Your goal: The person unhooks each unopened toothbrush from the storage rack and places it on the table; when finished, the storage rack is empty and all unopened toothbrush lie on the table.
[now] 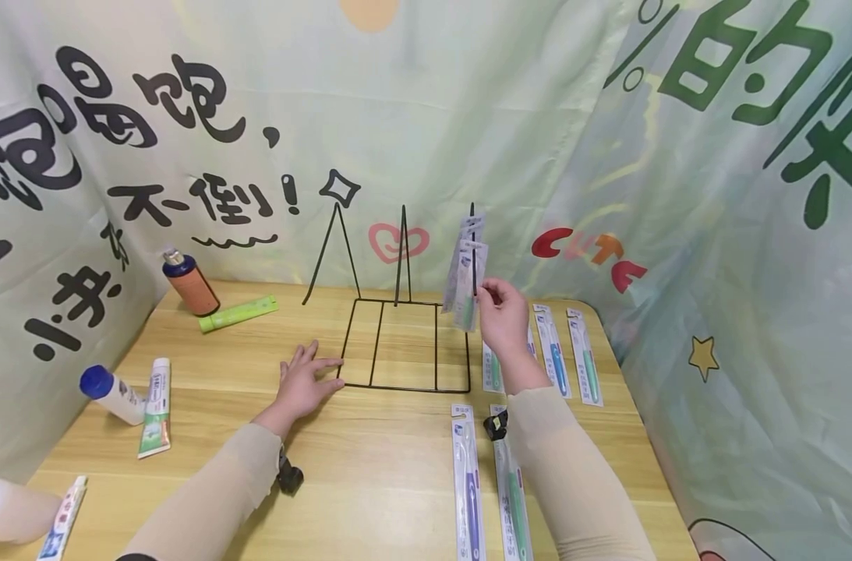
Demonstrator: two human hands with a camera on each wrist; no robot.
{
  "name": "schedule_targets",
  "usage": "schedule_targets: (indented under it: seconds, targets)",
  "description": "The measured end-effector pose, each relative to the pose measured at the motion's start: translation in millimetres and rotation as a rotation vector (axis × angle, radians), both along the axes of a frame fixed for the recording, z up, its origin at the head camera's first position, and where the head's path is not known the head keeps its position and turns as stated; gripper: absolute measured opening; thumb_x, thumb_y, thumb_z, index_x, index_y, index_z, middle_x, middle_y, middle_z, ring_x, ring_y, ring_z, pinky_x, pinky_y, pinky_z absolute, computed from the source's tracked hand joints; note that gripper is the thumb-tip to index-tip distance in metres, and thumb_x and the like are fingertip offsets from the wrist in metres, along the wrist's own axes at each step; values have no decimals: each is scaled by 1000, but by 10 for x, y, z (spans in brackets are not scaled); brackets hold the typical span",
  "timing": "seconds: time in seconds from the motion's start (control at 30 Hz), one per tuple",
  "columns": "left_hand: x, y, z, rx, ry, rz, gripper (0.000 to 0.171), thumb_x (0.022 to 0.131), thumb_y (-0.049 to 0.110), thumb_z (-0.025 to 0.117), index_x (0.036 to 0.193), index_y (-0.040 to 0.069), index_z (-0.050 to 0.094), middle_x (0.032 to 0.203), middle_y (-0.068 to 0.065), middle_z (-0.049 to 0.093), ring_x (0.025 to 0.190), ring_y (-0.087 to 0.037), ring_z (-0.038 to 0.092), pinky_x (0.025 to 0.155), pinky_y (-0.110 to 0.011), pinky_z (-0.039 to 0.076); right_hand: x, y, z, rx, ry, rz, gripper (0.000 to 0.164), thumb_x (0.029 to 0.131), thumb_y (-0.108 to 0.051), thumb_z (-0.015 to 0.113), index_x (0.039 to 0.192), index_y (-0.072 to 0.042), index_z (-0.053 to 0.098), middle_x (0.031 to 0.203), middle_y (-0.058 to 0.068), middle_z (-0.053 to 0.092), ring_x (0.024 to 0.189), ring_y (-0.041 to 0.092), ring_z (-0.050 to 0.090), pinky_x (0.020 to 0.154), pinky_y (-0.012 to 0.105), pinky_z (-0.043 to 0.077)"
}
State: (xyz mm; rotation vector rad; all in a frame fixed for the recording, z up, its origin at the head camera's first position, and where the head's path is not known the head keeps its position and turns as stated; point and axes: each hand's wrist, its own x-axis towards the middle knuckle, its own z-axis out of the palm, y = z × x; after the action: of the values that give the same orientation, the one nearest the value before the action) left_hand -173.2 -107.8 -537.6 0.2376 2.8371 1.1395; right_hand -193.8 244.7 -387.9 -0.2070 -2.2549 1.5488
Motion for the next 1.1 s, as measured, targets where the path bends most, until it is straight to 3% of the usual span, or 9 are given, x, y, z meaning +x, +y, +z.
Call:
schedule_targets:
  seconds: [0.33,0.47,0.53,0.67,0.77,0.83,1.0,1.1]
  targets:
    - [5,10,-13,-4,3,6,43,95,29,81,134,13,74,172,-26,20,158,-52,7,120,-75,-7,306,235,80,75,89,-46,16,106,-3,60,112,9,69,100,15,67,86,9,58,74,16,49]
    - [7,9,-16,-12,-3,0,43,95,30,80,134,13,73,172,-27,19,158,-53,6,120,-75,-8,576,454,104,55,122,-46,14,102,4,62,109,14,67,88,-1,68,79,2,61,72,13,54]
    - [5,6,-11,-11,-11,-4,44,96,31,80,136,13,73,173,-26,18,159,-52,4,120,-75,-9,754,590,98,39,97,-44,15,101,5,63,111,16,67,84,-7,67,75,0,62,68,14,56]
    - [-6,4,-2,-9,-25,-11,46,97,32,79,138,13,71,174,-25,15,159,-51,2,120,-73,-12,1176,887,8,120,-66,-18,23,103,2,62,119,17,66,93,7,73,75,1,63,65,19,59]
    - [-12,6,1,-11,-28,-17,47,97,33,78,139,13,70,174,-24,14,159,-51,1,120,-73,-12,1485,1094,-172,211,-232,30,28,106,-3,60,126,17,63,103,22,72,77,3,64,64,25,60]
    - [-16,4,0,-13,-28,-19,47,97,33,78,139,13,70,174,-24,14,159,-51,1,120,-73,-13,1644,1201,-330,226,-340,57,31,106,-5,60,129,17,61,103,22,73,77,6,65,63,29,61]
    - [-16,-1,6,-9,-30,-18,48,96,33,79,140,13,70,174,-24,13,159,-50,-1,120,-72,-14,1872,1342,-742,211,-601,84,38,106,-9,60,134,17,60,100,14,74,80,17,66,63,30,59]
    - [-9,2,11,-5,-36,-17,48,97,33,79,140,13,69,174,-24,13,160,-49,-1,120,-71,-15,1941,1349,-934,248,-674,95,36,105,-10,61,130,15,64,103,13,75,85,19,66,65,28,57]
